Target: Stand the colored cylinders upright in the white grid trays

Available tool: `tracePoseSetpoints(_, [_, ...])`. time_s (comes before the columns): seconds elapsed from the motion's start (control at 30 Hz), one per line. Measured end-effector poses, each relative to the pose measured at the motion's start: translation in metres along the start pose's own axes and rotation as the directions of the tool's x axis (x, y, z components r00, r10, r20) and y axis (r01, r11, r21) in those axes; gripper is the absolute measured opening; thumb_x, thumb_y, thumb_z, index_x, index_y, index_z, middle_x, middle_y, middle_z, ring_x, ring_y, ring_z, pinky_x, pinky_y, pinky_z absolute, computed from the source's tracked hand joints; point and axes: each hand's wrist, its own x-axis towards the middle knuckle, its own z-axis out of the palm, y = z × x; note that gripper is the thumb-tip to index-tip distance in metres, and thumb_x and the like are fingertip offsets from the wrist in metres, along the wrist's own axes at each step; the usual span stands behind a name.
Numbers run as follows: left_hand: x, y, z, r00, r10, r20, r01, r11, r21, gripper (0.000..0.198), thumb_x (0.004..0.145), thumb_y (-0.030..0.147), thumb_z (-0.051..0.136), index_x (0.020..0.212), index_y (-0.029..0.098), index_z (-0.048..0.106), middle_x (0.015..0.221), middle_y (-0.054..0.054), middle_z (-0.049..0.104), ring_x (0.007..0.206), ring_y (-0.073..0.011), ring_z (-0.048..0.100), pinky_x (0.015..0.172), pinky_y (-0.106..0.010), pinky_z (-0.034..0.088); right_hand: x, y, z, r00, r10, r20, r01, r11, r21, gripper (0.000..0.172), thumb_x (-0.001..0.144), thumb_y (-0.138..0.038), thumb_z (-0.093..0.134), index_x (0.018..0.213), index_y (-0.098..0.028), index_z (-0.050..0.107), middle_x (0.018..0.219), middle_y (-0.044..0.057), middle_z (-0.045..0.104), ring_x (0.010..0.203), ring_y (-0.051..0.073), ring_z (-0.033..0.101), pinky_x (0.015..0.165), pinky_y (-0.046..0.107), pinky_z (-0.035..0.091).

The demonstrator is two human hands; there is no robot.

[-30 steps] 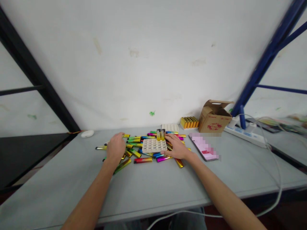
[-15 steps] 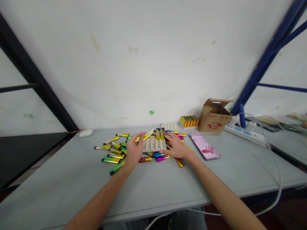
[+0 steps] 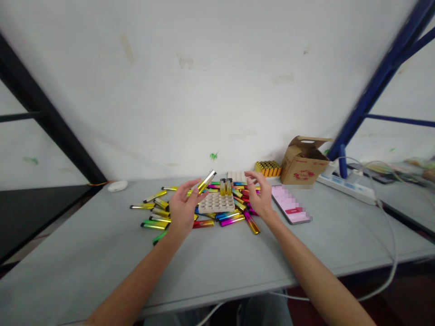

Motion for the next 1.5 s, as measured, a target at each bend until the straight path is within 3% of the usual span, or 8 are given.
tracePoseSetpoints(0.1, [-0.004, 0.011, 0.004, 0.996, -0.026, 0.087, 0.026, 1.0, -0.003, 0.039, 0.072, 0.039, 0.075, 0.1, 0.018, 0.058, 0.12, -0.008, 0.063, 0.106, -0.0262, 0.062, 0.081, -0.047, 0.06, -0.001, -0.015, 0.007, 0.989, 0.102, 0.106, -0.123, 0.969, 0.216, 0.036, 0.09, -0.049, 0.048, 0.099, -0.02, 0.067, 0.076, 0.004, 0.065, 0.07, 0.018, 0.059, 0.068, 0.033, 0.049])
tracePoseSetpoints(0.3, [-0.015, 0.005, 0.011, 0.951, -0.158, 0.265, 0.144, 0.987, 0.069, 0.05, 0.076, 0.043, 0.07, 0.117, 0.02, 0.052, 0.125, -0.011, 0.062, 0.103, -0.0282, 0.064, 0.066, -0.041, 0.063, -0.008, -0.027, 0.024, 0.915, 0.201, 0.351, -0.334, 0.865, 0.375, 0.032, 0.078, -0.048, 0.065, 0.083, -0.017, 0.07, 0.062, -0.003, 0.058, 0.058, 0.012, 0.051, 0.053, 0.023, 0.041])
tracePoseSetpoints(0.47, [-0.012, -0.004, 0.004, 0.927, -0.103, 0.36, -0.034, 0.935, 0.353, 0.047, 0.087, 0.045, 0.056, 0.124, 0.018, 0.048, 0.124, -0.015, 0.061, 0.089, -0.0241, 0.07, 0.074, -0.041, 0.06, -0.001, -0.022, 0.019, 0.898, 0.355, 0.261, -0.44, 0.722, 0.534, 0.032, 0.073, -0.049, 0.07, 0.079, -0.018, 0.066, 0.057, -0.005, 0.052, 0.051, 0.009, 0.046, 0.046, 0.02, 0.036])
tracePoseSetpoints(0.6, [0.004, -0.006, -0.016, 0.83, 0.083, 0.552, -0.501, 0.546, 0.672, 0.041, 0.088, 0.041, 0.053, 0.124, 0.019, 0.053, 0.127, -0.012, 0.058, 0.12, -0.0269, 0.053, 0.107, -0.046, 0.04, 0.009, -0.011, 0.01, 0.835, 0.518, 0.184, -0.487, 0.542, 0.685, 0.038, 0.076, -0.058, 0.063, 0.079, -0.021, 0.058, 0.068, -0.001, 0.061, 0.058, 0.012, 0.056, 0.048, 0.022, 0.043])
tracePoseSetpoints(0.7, [0.014, -0.009, -0.03, 0.786, 0.014, 0.618, -0.584, 0.345, 0.735, 0.054, 0.086, 0.045, 0.054, 0.129, 0.014, 0.049, 0.132, -0.016, 0.053, 0.125, -0.0294, 0.047, 0.108, -0.047, 0.036, 0.013, -0.004, 0.001, 0.781, 0.565, 0.265, -0.547, 0.416, 0.726, 0.036, 0.078, -0.058, 0.061, 0.082, -0.023, 0.052, 0.087, 0.003, 0.068, 0.068, 0.015, 0.062, 0.052, 0.024, 0.047])
tracePoseSetpoints(0.83, [0.02, -0.017, -0.041, 0.763, -0.136, 0.632, -0.597, 0.229, 0.769, 0.068, 0.083, 0.056, 0.055, 0.133, 0.011, 0.045, 0.137, -0.018, 0.049, 0.13, -0.033, 0.042, 0.11, -0.05, 0.032, 0.014, -0.003, -0.008, 0.738, 0.518, 0.432, -0.631, 0.303, 0.714, 0.031, 0.074, -0.044, 0.071, 0.088, -0.023, 0.052, 0.069, -0.004, 0.059, 0.048, 0.008, 0.046, 0.037, 0.016, 0.031])
tracePoseSetpoints(1.07, [0.021, -0.025, -0.044, 0.754, -0.213, 0.622, -0.596, 0.177, 0.783, 0.067, 0.084, 0.059, 0.053, 0.133, 0.014, 0.048, 0.136, -0.016, 0.053, 0.131, -0.0331, 0.04, 0.111, -0.05, 0.029, 0.015, -0.001, -0.015, 0.618, 0.369, 0.695, -0.772, 0.118, 0.624, 0.043, 0.078, -0.058, 0.056, 0.063, -0.019, 0.046, 0.049, -0.007, 0.031, 0.041, 0.007, 0.027, 0.035, 0.016, 0.024])
tracePoseSetpoints(1.5, [0.02, -0.03, -0.042, 0.763, -0.128, 0.633, -0.618, 0.144, 0.773, 0.066, 0.083, 0.064, 0.052, 0.126, 0.014, 0.055, 0.127, -0.015, 0.06, 0.123, -0.0323, 0.047, 0.108, -0.051, 0.032, 0.011, 0.004, -0.011, 0.614, 0.493, 0.616, -0.753, 0.133, 0.644, 0.037, 0.078, -0.045, 0.042, 0.051, -0.022, 0.03, 0.043, -0.008, 0.023, 0.037, 0.007, 0.015, 0.033, 0.018, 0.016])
